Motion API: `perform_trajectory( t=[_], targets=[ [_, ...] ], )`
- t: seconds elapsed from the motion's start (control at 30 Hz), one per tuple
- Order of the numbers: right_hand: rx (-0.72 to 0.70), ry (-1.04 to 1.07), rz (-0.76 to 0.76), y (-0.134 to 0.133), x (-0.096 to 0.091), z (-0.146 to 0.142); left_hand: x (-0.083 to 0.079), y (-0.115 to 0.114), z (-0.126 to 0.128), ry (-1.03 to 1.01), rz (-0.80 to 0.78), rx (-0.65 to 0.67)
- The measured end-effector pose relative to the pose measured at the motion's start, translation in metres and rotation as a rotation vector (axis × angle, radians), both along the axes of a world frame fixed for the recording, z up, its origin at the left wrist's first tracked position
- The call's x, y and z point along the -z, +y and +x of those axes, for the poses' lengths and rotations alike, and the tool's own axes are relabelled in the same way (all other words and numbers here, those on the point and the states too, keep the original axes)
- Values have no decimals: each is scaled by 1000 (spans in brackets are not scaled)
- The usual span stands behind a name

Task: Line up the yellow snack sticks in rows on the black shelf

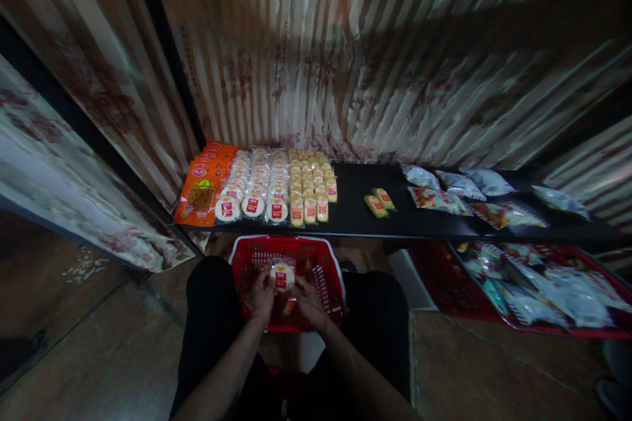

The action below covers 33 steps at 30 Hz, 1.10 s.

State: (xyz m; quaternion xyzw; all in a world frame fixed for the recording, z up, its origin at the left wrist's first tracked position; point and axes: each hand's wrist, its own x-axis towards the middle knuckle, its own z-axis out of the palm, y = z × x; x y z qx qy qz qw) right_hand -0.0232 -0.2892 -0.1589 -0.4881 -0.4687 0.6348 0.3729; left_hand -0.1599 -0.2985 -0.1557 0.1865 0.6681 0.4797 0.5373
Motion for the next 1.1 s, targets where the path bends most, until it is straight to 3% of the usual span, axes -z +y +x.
perform_trajectory(
  t=[0.1, 0.23, 0.5, 0.93, 1.1],
  targets=[
    [34, -158, 132, 2, -11, -4, -10, 1, -2, 171, 55, -14],
    [31, -348, 198, 7, -28, -14, -28, 5, -4, 359, 132, 6],
    [103, -494, 394, 28, -55, -33, -64, 17, -9, 431, 290, -54],
    [117, -622, 523, 65, -99, -69, -79, 49, -31, 693, 487, -105],
    [95, -665, 568, 87, -106, -85, -86, 61, -44, 869, 578, -89]
  ],
)
